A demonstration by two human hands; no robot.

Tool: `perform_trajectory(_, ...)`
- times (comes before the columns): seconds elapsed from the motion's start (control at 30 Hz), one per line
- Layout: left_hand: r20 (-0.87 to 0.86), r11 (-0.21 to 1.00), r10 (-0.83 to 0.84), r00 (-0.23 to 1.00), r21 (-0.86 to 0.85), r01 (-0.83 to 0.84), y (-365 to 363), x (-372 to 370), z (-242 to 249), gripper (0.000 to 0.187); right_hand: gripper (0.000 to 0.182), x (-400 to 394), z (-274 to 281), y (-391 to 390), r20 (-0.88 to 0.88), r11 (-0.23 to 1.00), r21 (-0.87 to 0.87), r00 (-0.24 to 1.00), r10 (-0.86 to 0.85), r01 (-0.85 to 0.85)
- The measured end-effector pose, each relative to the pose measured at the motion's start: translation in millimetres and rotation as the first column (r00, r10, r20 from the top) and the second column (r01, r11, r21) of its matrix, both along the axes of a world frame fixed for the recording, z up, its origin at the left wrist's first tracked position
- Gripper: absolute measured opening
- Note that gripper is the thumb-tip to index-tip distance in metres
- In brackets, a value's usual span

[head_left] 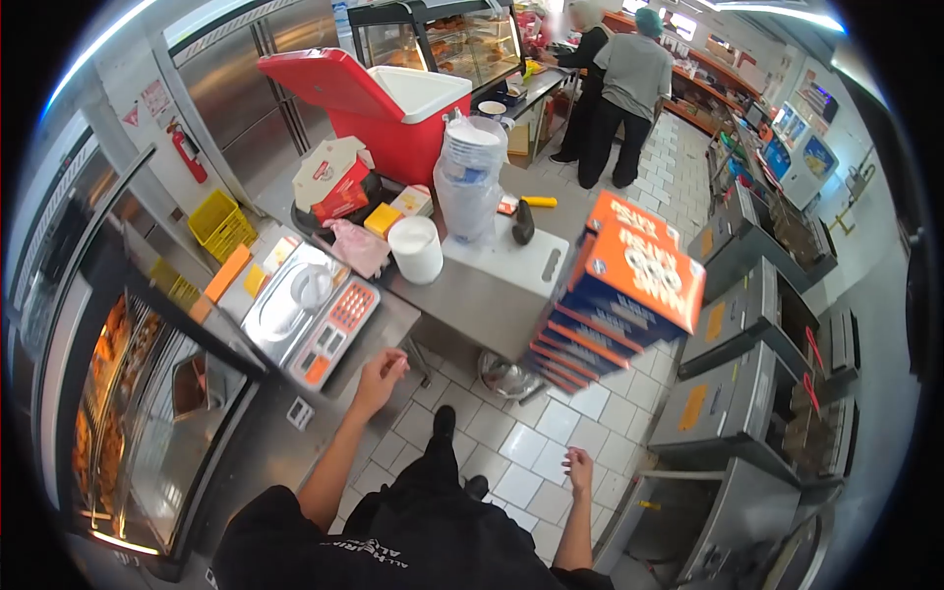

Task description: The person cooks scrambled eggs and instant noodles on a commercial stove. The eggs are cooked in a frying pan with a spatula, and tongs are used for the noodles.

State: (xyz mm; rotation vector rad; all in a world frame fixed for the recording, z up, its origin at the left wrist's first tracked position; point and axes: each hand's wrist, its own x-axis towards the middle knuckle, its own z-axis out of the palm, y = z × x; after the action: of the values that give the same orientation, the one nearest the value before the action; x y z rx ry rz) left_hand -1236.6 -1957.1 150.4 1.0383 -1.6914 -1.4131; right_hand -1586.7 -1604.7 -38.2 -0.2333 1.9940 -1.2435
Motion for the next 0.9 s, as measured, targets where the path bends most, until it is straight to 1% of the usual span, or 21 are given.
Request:
perform_trajectory(0.03, 0.000, 0.996, 0.021, 1.000, -0.086, -0.021, -35.4, -14.1, 14.0, 0.019, 0.025, -16.1, 3.2, -20.6, 0.004, 1.000, 0.003, 1.000, 0.003, -0.003)
perform_trajectory(0.07, 0.007, 0.997, 0.024, 1.000, -0.076, -0.024, -67.6, -28.8, 29.9, 0.019, 0.026, -28.0, 5.7, -33.7, -0.051, 0.997, 0.003, 0.996, -0.071, 0.072)
perform_trajectory(0.1, 0.011, 0.970, 0.013, 1.000, -0.241, -0.010, -96.7, -45.9, 47.1, 0.021, 0.027, -34.6, 5.8, -44.0, -0.108, 0.990, 0.006, 0.984, -0.142, 0.144)
perform_trajectory(0.13, 0.011, 0.918, 0.002, 1.000, -0.396, 0.002, -125.9, -65.4, 64.1, 0.022, 0.028, -35.0, 5.0, -51.5, -0.105, 0.981, 0.024, 0.976, -0.189, 0.192)
perform_trajectory(0.17, 0.005, 0.924, 0.007, 1.000, -0.381, -0.005, -156.7, -83.9, 82.8, 0.022, 0.029, -36.0, -7.1, -51.2, -0.109, 0.970, 0.036, 0.966, -0.236, 0.241)
perform_trajectory(0.23, -0.047, 0.810, 0.035, 0.998, -0.584, -0.056, -207.3, -114.6, 112.3, 0.025, 0.031, -16.8, -16.7, -37.0, -0.021, 0.949, 0.139, 0.959, -0.282, 0.282)
perform_trajectory(0.27, -0.103, 0.822, 0.012, 0.995, -0.566, -0.069, -234.8, -129.0, 119.2, 0.028, 0.032, -3.9, -16.1, -26.3, 0.022, 0.952, 0.213, 0.973, -0.230, 0.220)
perform_trajectory(0.3, -0.144, 0.763, -0.009, 0.990, -0.640, -0.086, -264.0, -143.9, 125.2, 0.029, 0.031, 14.2, -21.9, -18.3, 0.132, 0.924, 0.229, 0.930, -0.342, 0.307)
perform_trajectory(0.33, -0.181, 0.700, -0.030, 0.983, -0.706, -0.109, -290.2, -157.5, 130.9, 0.031, 0.032, 29.9, -49.4, 9.7, 0.123, 0.904, 0.285, 0.923, -0.365, 0.319)
perform_trajectory(0.37, -0.185, 0.709, -0.021, 0.983, -0.696, -0.116, -316.4, -170.2, 139.6, 0.031, 0.035, 54.0, -30.3, 8.0, 0.162, 0.860, 0.341, 0.877, -0.452, 0.380)
perform_trajectory(0.4, -0.230, 0.678, -0.063, 0.971, -0.724, -0.127, -340.2, -181.2, 149.9, 0.031, 0.036, 70.7, -9.0, 10.0, 0.213, 0.874, 0.366, 0.885, -0.414, 0.321)
perform_trajectory(0.43, -0.269, 0.647, -0.107, 0.957, -0.750, -0.139, -362.3, -190.6, 158.0, 0.032, 0.036, 73.4, 5.2, -3.1, 0.209, 0.869, 0.380, 0.886, -0.415, 0.317)
perform_trajectory(0.5, -0.254, 0.655, -0.077, 0.964, -0.742, -0.143, -406.3, -207.5, 169.5, 0.032, 0.036, 84.6, 23.0, -26.5, 0.217, 0.861, 0.404, 0.881, -0.419, 0.310)
perform_trajectory(0.53, -0.243, 0.649, -0.052, 0.969, -0.746, -0.152, -425.6, -215.1, 170.5, 0.031, 0.036, 86.4, 29.2, -38.6, 0.220, 0.859, 0.411, 0.881, -0.419, 0.305)
perform_trajectory(0.6, -0.235, 0.684, -0.035, 0.971, -0.715, -0.148, -460.1, -228.0, 164.4, 0.028, 0.037, 88.8, 40.1, -63.2, 0.224, 0.858, 0.419, 0.881, -0.416, 0.298)
perform_trajectory(0.67, -0.061, 0.600, 0.001, 0.998, -0.799, -0.050, -489.7, -238.2, 157.5, 0.028, 0.037, 82.0, 48.3, -85.1, 0.223, 0.859, 0.424, 0.887, -0.405, 0.286)
perform_trajectory(0.73, -0.053, 0.613, 0.002, 0.999, -0.789, -0.043, -505.5, -245.7, 154.6, 0.029, 0.038, 82.0, 60.3, -96.5, 0.223, 0.856, 0.437, 0.888, -0.401, 0.277)
perform_trajectory(0.8, 0.096, 0.572, 0.149, 0.984, -0.820, -0.007, -517.3, -250.7, 156.0, 0.031, 0.038, 85.2, 71.5, -105.7, 0.232, 0.852, 0.451, 0.888, -0.398, 0.264)
perform_trajectory(0.83, 0.208, 0.565, 0.262, 0.943, -0.825, 0.025, -526.3, -254.9, 151.1, 0.043, 0.038, 87.5, 82.2, -122.3, 0.240, 0.849, 0.461, 0.884, -0.400, 0.259)
perform_trajectory(0.87, 0.216, 0.572, 0.259, 0.942, -0.820, 0.030, -532.7, -257.5, 145.7, 0.043, 0.039, 92.9, 91.5, -139.4, 0.249, 0.847, 0.466, 0.880, -0.404, 0.256)
perform_trajectory(0.9, 0.368, 0.587, 0.374, 0.851, -0.805, 0.090, -535.7, -259.2, 140.0, 0.050, 0.039, 99.9, 101.1, -155.7, 0.258, 0.845, 0.471, 0.876, -0.408, 0.255)
